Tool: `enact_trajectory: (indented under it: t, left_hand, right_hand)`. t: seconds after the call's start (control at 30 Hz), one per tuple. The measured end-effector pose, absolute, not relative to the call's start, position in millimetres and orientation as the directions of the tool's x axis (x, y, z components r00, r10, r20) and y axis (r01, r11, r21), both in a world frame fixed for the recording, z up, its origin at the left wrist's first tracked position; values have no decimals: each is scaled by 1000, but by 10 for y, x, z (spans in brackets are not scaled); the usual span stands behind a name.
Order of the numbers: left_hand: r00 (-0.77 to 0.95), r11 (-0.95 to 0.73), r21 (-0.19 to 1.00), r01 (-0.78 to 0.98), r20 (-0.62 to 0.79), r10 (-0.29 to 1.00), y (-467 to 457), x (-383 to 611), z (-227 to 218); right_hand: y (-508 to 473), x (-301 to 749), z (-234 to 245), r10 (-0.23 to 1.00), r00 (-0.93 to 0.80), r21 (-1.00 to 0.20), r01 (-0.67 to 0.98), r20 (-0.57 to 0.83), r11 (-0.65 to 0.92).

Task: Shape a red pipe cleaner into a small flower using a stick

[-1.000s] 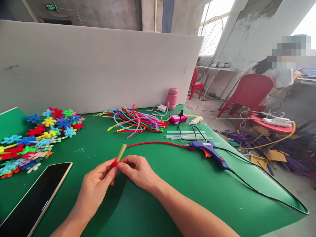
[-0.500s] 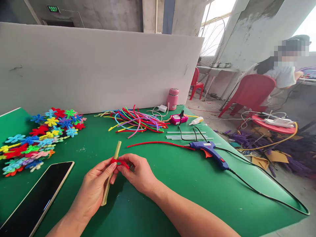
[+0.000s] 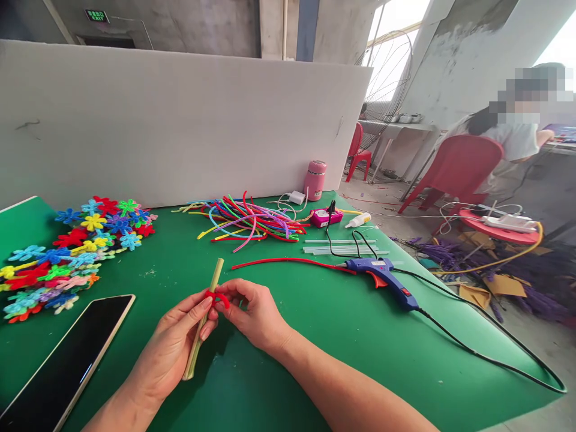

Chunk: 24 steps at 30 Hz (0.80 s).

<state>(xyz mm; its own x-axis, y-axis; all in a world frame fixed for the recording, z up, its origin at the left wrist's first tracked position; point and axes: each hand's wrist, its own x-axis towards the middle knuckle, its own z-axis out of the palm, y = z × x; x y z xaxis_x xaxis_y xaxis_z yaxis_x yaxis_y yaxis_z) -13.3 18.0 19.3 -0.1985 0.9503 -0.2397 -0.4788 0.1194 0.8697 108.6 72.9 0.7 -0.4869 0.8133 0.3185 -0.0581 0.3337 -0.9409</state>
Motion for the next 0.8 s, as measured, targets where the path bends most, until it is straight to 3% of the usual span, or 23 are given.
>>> enact_trajectory:
  t: [0.27, 0.53, 0.8]
  left_hand:
    - [-209, 101, 881, -463, -219, 953, 177, -111, 169]
    - [-350, 50, 956, -288, -154, 924, 157, -120, 145]
    - [-266, 83, 901, -425, -213, 940, 152, -111, 160]
  right_hand:
    - [716, 1088, 52, 801, -487, -925, -39, 348, 378]
    - [715, 1102, 52, 792, -472, -892, 25, 387, 451]
    - [703, 1111, 47, 766, -501, -866, 62, 402, 496]
